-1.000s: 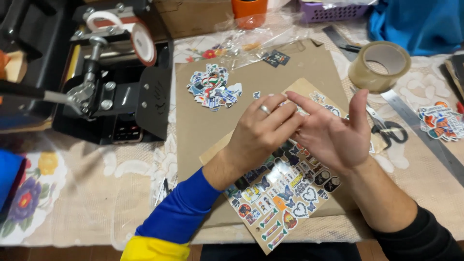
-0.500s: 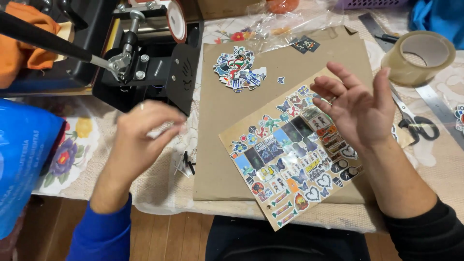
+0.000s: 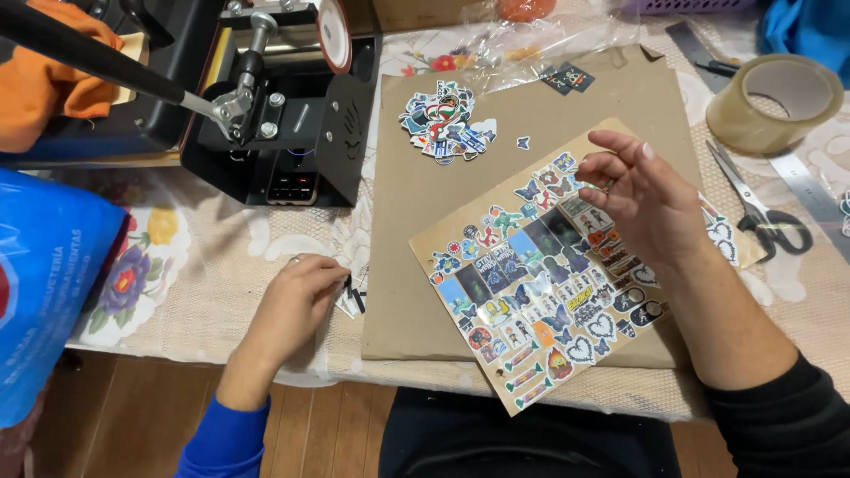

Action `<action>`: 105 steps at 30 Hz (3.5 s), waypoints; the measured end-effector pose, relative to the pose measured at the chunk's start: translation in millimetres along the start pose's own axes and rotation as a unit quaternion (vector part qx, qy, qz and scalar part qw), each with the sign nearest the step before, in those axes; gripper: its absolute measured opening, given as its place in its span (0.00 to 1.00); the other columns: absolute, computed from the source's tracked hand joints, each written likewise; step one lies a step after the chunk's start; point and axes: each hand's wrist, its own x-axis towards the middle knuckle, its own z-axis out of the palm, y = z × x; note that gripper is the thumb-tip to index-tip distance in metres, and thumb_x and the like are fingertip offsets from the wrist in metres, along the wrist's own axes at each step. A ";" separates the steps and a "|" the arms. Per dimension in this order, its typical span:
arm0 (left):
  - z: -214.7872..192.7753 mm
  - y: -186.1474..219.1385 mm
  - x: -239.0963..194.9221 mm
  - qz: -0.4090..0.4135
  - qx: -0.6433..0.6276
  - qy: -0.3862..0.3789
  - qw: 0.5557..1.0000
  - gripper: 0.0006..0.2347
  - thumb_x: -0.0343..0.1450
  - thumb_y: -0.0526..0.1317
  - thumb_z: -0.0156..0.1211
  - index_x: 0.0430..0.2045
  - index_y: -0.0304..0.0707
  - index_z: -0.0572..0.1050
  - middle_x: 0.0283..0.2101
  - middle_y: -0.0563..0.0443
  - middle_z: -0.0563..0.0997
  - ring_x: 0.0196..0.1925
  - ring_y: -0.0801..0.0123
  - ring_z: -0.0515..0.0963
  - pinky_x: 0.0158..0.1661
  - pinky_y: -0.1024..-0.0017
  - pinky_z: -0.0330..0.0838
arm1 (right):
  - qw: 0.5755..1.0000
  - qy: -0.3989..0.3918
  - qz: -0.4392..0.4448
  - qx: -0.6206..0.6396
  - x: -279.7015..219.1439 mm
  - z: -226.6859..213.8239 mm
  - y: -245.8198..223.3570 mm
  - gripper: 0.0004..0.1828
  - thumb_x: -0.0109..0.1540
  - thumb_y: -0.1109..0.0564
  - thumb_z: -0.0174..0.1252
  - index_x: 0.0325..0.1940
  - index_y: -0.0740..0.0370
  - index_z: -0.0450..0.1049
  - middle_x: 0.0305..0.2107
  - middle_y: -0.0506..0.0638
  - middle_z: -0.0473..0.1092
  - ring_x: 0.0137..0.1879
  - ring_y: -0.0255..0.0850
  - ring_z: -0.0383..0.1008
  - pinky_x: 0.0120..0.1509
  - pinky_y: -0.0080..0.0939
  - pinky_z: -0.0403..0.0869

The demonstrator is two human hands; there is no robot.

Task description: Peeling small decorative stickers from a backing sheet and applying them to a cardboard surface.

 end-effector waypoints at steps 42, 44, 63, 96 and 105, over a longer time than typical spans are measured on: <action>44.5 112.5 99.0 -0.025 -0.036 -0.226 0.973 0.57 0.54 0.47 0.83 0.73 0.34 0.43 0.75 0.27 0.43 0.77 0.37 0.38 0.69 0.39 0.30 | 0.803 0.217 0.065 -0.551 21.3 -72.1 -28.1 0.17 0.62 0.48 0.61 0.49 0.58 0.81 0.39 0.55 0.78 0.52 0.52 0.76 0.55 0.47 0.69; 31.8 121.8 110.6 -0.030 -0.032 -0.221 0.974 0.55 0.54 0.45 0.83 0.72 0.33 0.45 0.74 0.24 0.45 0.76 0.36 0.40 0.68 0.38 0.30 | 0.843 0.199 0.031 -0.499 20.6 -73.2 -28.5 0.14 0.63 0.53 0.61 0.51 0.59 0.80 0.37 0.52 0.77 0.47 0.44 0.74 0.50 0.41 0.71; 102.7 139.0 217.1 -0.022 -0.383 0.015 0.923 0.11 0.67 0.34 0.67 0.42 0.38 0.82 0.36 0.41 0.85 0.46 0.54 0.84 0.49 0.59 0.74 | 0.502 0.094 -0.501 -0.699 7.6 2.6 1.9 0.05 0.61 0.55 0.69 0.41 0.48 0.82 0.37 0.44 0.74 0.46 0.45 0.71 0.57 0.45 0.71; 85.3 161.6 200.6 -0.002 -0.358 -0.042 0.933 0.14 0.71 0.29 0.60 0.51 0.31 0.76 0.41 0.31 0.84 0.47 0.44 0.84 0.51 0.53 0.76 | 0.766 0.140 -0.300 -0.552 13.6 -8.0 27.5 0.04 0.66 0.56 0.68 0.36 0.55 0.81 0.33 0.48 0.76 0.48 0.47 0.68 0.57 0.44 0.67; 96.8 156.2 202.8 0.231 -0.147 0.276 0.921 0.08 0.75 0.39 0.57 0.45 0.41 0.78 0.43 0.44 0.78 0.53 0.48 0.77 0.50 0.58 0.70 | 0.880 0.172 -0.176 -0.406 9.8 -15.7 25.3 0.07 0.70 0.54 0.61 0.43 0.59 0.80 0.34 0.51 0.75 0.45 0.35 0.66 0.55 0.38 0.66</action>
